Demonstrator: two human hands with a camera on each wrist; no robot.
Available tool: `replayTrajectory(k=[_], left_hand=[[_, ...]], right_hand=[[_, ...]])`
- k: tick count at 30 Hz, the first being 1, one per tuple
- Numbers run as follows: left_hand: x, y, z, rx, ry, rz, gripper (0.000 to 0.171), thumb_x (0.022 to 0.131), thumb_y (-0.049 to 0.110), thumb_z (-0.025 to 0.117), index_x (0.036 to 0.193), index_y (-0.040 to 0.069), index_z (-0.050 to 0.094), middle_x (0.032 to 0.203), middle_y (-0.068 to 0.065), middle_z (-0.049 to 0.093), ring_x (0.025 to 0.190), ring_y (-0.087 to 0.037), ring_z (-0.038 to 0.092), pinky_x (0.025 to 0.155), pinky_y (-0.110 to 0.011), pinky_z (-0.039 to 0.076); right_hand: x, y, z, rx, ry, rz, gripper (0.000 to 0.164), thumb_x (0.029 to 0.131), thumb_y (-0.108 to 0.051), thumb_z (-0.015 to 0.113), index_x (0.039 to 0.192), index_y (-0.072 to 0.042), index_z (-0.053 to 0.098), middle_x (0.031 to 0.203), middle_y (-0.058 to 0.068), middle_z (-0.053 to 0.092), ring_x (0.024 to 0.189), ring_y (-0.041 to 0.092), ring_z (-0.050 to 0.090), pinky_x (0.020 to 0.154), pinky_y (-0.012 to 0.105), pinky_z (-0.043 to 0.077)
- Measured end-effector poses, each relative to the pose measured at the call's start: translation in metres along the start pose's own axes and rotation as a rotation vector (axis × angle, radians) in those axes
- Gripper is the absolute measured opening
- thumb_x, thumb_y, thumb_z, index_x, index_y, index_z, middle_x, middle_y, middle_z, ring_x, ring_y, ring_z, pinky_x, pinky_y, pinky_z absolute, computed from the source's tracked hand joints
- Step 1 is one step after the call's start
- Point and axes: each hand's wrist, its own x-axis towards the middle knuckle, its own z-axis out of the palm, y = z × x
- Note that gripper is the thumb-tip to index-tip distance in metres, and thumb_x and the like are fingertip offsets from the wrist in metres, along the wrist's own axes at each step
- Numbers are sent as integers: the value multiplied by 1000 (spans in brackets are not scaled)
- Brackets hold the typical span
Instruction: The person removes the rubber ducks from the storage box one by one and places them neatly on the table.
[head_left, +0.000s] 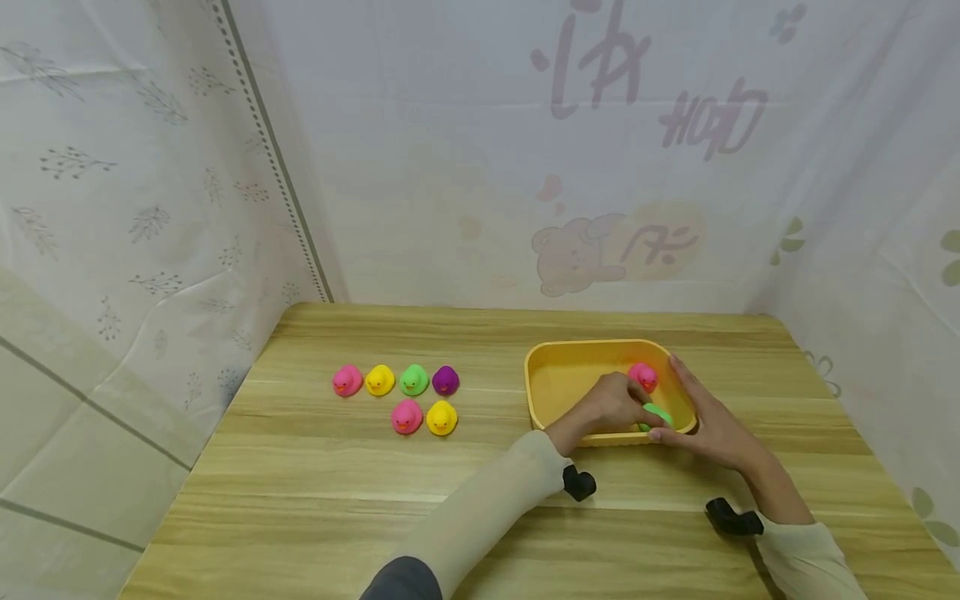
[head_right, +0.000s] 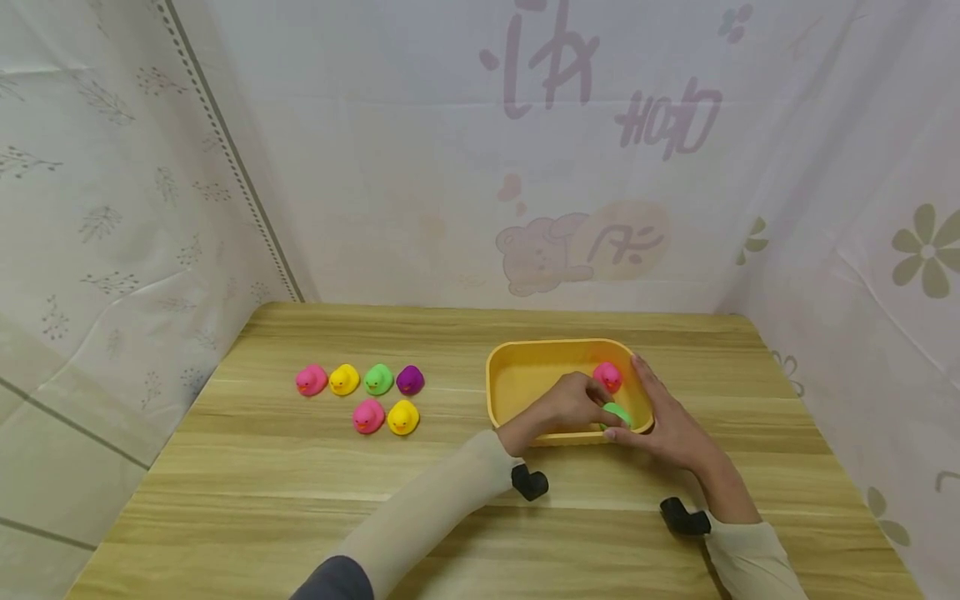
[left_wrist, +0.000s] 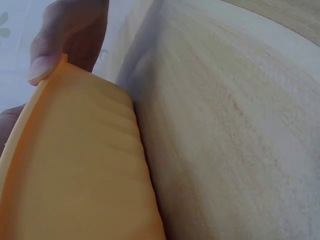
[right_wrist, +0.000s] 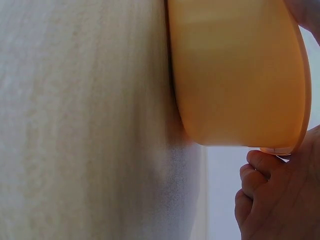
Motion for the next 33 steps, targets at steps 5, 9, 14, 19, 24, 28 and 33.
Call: replayTrajectory(k=[5, 9, 14, 19, 24, 28, 33], left_hand=[[-2, 0, -3, -46, 4, -4, 24, 77, 33, 91, 86, 15, 78, 79, 10, 67, 73, -8, 55, 64, -21, 47], [-3, 0, -7, -65, -2, -12, 27, 78, 32, 90, 93, 13, 79, 86, 9, 67, 79, -8, 56, 69, -22, 49], [-4, -1, -13, -120, -12, -21, 29, 77, 32, 90, 97, 14, 78, 90, 10, 68, 84, -9, 58, 73, -23, 49], [-5, -3, -18, -255, -26, -38, 23, 78, 26, 90, 94, 16, 78, 90, 8, 68, 85, -11, 58, 75, -25, 50], [-10, -3, -23, -300, -19, -40, 24, 78, 26, 90, 98, 18, 79, 94, 10, 70, 88, -9, 60, 81, -27, 51], [-14, -6, -26, -333, -6, -27, 27, 79, 26, 89, 103, 17, 80, 94, 9, 72, 87, -9, 61, 81, -28, 52], [-21, -9, -32, -418, -7, -13, 26, 80, 22, 89, 103, 17, 80, 92, 8, 76, 89, -10, 65, 91, -36, 55]], right_hand=[[1, 1, 0, -4, -1, 2, 121, 85, -30, 84, 166, -24, -5, 174, 16, 0, 151, 59, 18, 109, 80, 25], [1, 2, 1, -12, -1, 4, 120, 86, -31, 84, 166, -23, -5, 174, 15, 1, 151, 58, 18, 109, 79, 26], [1, 2, 0, -7, 0, 10, 121, 85, -31, 85, 166, -23, -4, 174, 16, 2, 150, 58, 20, 110, 79, 26], [1, 1, 0, -12, -1, 18, 120, 85, -33, 84, 166, -22, -4, 173, 17, 2, 150, 58, 21, 110, 79, 27], [1, 0, -1, -9, -2, 16, 120, 85, -31, 84, 166, -21, -3, 173, 17, 2, 150, 58, 20, 110, 79, 27], [0, 0, 0, -9, -2, 17, 120, 86, -32, 84, 166, -23, -4, 174, 15, 1, 150, 58, 20, 110, 79, 26], [-1, -1, 0, -9, 2, 23, 120, 86, -32, 84, 166, -21, -3, 174, 15, 1, 151, 58, 19, 110, 78, 26]])
